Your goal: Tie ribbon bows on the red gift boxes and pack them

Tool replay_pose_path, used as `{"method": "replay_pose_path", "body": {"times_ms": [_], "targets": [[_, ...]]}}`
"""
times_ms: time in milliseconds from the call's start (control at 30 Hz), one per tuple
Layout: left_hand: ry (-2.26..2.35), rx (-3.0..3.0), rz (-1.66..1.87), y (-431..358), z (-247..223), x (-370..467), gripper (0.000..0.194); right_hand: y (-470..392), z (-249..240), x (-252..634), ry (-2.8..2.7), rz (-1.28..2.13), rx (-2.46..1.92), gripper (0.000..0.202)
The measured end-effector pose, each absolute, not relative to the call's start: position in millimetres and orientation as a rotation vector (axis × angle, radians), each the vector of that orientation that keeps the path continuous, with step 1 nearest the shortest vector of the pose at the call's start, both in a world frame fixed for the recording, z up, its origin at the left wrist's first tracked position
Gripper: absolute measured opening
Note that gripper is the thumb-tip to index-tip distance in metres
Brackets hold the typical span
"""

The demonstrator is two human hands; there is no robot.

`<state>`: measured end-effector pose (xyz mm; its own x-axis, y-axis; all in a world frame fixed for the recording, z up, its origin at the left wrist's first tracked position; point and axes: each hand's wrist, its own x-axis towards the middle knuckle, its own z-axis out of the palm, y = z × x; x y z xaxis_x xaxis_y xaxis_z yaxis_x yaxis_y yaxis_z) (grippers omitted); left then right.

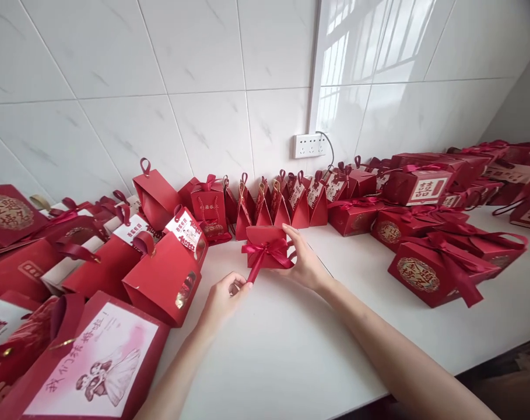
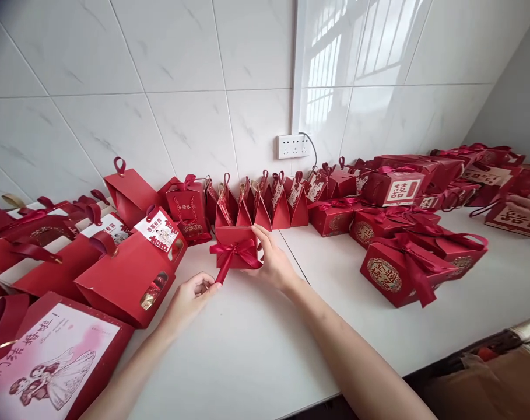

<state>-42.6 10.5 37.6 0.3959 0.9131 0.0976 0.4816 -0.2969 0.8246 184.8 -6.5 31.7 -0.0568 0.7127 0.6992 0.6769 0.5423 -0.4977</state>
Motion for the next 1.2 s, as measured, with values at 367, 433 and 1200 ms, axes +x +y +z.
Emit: {"method": "replay_pose_path", "body": {"times_ms": [367, 433, 1200], "targets": [[1.284, 2.231, 1.133, 9, 44, -47, 0.018, -15, 41, 174, -1.637, -0.030, -1.079, 0.088], [1.185, 2.057, 1.432, 7, 45, -43, 0.028, -19, 43, 167, -1.714, -0.007, -1.057, 0.088], [0.595, 2.625, 2.076, -22, 55, -28, 0.010, -33, 42, 140, -1.764, 0.151, -0.950, 0.091]]}}
